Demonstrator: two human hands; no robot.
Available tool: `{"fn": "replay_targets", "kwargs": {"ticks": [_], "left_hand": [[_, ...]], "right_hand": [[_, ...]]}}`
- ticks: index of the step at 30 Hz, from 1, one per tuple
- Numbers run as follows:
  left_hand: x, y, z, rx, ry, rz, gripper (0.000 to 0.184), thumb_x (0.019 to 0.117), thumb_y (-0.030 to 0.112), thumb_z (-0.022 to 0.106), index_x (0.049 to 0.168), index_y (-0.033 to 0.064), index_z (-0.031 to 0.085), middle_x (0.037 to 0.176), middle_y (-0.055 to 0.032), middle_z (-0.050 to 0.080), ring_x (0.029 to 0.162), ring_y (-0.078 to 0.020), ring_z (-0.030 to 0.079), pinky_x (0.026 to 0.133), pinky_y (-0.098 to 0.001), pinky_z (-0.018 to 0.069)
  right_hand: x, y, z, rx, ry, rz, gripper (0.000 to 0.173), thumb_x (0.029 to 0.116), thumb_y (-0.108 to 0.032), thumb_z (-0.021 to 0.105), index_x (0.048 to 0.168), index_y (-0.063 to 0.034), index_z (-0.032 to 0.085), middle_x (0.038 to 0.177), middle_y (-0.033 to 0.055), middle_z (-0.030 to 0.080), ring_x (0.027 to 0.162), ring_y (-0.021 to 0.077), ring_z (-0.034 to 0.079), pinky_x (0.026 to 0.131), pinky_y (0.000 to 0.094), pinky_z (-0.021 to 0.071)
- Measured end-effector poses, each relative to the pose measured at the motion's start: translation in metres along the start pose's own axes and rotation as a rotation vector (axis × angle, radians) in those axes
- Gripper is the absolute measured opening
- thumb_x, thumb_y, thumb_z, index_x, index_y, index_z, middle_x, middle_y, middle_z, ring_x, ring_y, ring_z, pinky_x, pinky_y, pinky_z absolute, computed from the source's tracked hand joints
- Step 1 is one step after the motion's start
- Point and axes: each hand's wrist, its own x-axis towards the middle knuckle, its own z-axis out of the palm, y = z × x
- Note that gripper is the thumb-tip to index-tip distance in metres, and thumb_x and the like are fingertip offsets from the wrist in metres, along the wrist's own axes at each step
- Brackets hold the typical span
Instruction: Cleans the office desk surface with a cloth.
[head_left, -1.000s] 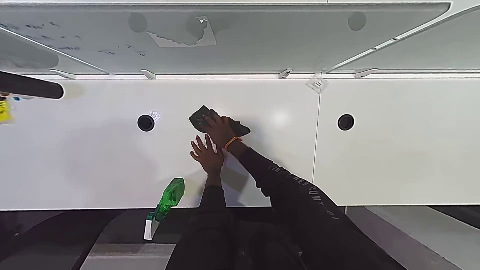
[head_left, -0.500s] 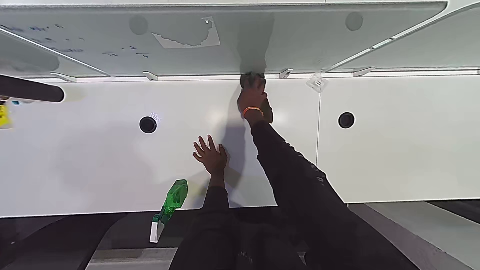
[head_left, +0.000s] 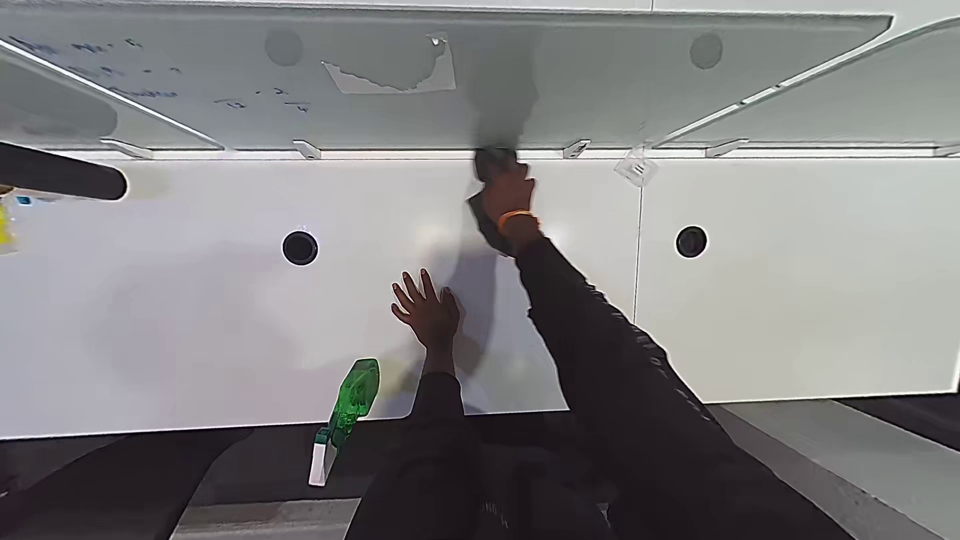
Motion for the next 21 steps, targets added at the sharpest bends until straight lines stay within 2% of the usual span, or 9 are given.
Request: {"fn": "replay_targets", "kwargs": {"ticks": [3,6,8,10,11,14,16,18,21], "left_hand": [[-0.001,-0.003,0.003,-0.042,0.068,0.018,0.066,0.0985,0.060,0.029,0.156,0.0320,0.044,0.165,-0.0145,0.034,0.153,-0.0437,0.026,0.115,-0.0732,0.0172],[0.000,-0.003,0.002,-0.074,0.093,0.022,0.065,0.0978,0.059,0.032,0.154,0.0310,0.048,0.164,-0.0147,0.037,0.152,-0.0435,0.028,0.114,-0.0739,0.0190],[-0.002,-0.003,0.000,-0.069,0.073,0.016,0.065,0.0978,0.059,0.032,0.154,0.0308,0.048,0.164,-0.0147,0.037,0.152,-0.0432,0.028,0.114,-0.0739,0.0196],[0.000,-0.003,-0.001,-0.062,0.070,0.016,0.066,0.0973,0.060,0.034,0.154,0.0303,0.048,0.164,-0.0153,0.037,0.152,-0.0436,0.028,0.114,-0.0742,0.0198],[0.001,-0.002,0.001,-0.067,0.082,0.019,0.066,0.0968,0.060,0.036,0.154,0.0299,0.049,0.163,-0.0153,0.038,0.152,-0.0435,0.029,0.114,-0.0743,0.0198],[-0.001,-0.002,0.001,-0.031,0.047,0.015,0.067,0.0968,0.062,0.032,0.155,0.0313,0.046,0.165,-0.0149,0.035,0.153,-0.0433,0.027,0.115,-0.0738,0.0181],[0.000,0.000,-0.003,0.000,0.002,0.014,0.068,0.0986,0.061,0.027,0.158,0.0306,0.042,0.166,-0.0155,0.032,0.153,-0.0452,0.025,0.114,-0.0750,0.0178],[0.000,0.003,-0.012,0.014,-0.019,0.016,0.068,0.0999,0.057,0.022,0.158,0.0288,0.042,0.166,-0.0160,0.033,0.152,-0.0472,0.026,0.112,-0.0755,0.0196],[0.000,0.002,-0.006,0.052,-0.010,0.008,0.068,0.0989,0.061,0.027,0.158,0.0302,0.042,0.166,-0.0160,0.032,0.152,-0.0458,0.026,0.114,-0.0746,0.0196]], "right_hand": [[0.009,0.069,-0.024,-0.002,0.045,0.212,0.049,0.0932,-0.027,0.061,0.142,-0.0188,0.062,0.151,0.0320,0.044,0.133,0.0579,0.045,0.094,0.0787,0.0423],[0.020,0.091,-0.029,-0.084,0.020,0.321,0.055,0.0936,-0.027,0.058,0.148,-0.0192,0.056,0.150,0.0323,0.045,0.133,0.0553,0.047,0.093,0.0739,0.0449],[0.023,0.072,-0.022,-0.045,0.025,0.384,0.059,0.0913,-0.026,0.061,0.149,-0.0186,0.054,0.155,0.0309,0.039,0.136,0.0551,0.043,0.095,0.0739,0.0441],[0.023,0.037,-0.012,0.020,0.036,0.377,0.063,0.0906,-0.024,0.063,0.151,-0.0123,0.051,0.157,0.0332,0.034,0.138,0.0564,0.040,0.098,0.0752,0.0425],[0.020,0.014,-0.006,0.040,0.028,0.319,0.064,0.0898,-0.023,0.064,0.151,-0.0098,0.050,0.157,0.0337,0.034,0.138,0.0564,0.040,0.098,0.0757,0.0423],[-0.002,-0.070,0.018,0.067,-0.072,0.023,0.066,0.0856,-0.022,0.070,0.149,-0.0177,0.054,0.155,0.0273,0.041,0.136,0.0509,0.046,0.096,0.0714,0.0468],[-0.011,-0.117,0.030,0.076,-0.190,-0.121,0.064,0.0835,-0.024,0.074,0.145,-0.0190,0.058,0.156,0.0257,0.039,0.136,0.0490,0.045,0.098,0.0688,0.0473],[-0.011,-0.136,0.039,0.050,-0.261,-0.165,0.064,0.0838,-0.027,0.073,0.146,-0.0198,0.058,0.154,0.0237,0.041,0.134,0.0469,0.047,0.094,0.0658,0.0503],[-0.003,-0.111,0.032,0.014,-0.271,-0.169,0.062,0.0874,-0.027,0.071,0.148,-0.0239,0.057,0.154,0.0239,0.043,0.132,0.0485,0.048,0.091,0.0673,0.0507]]}}
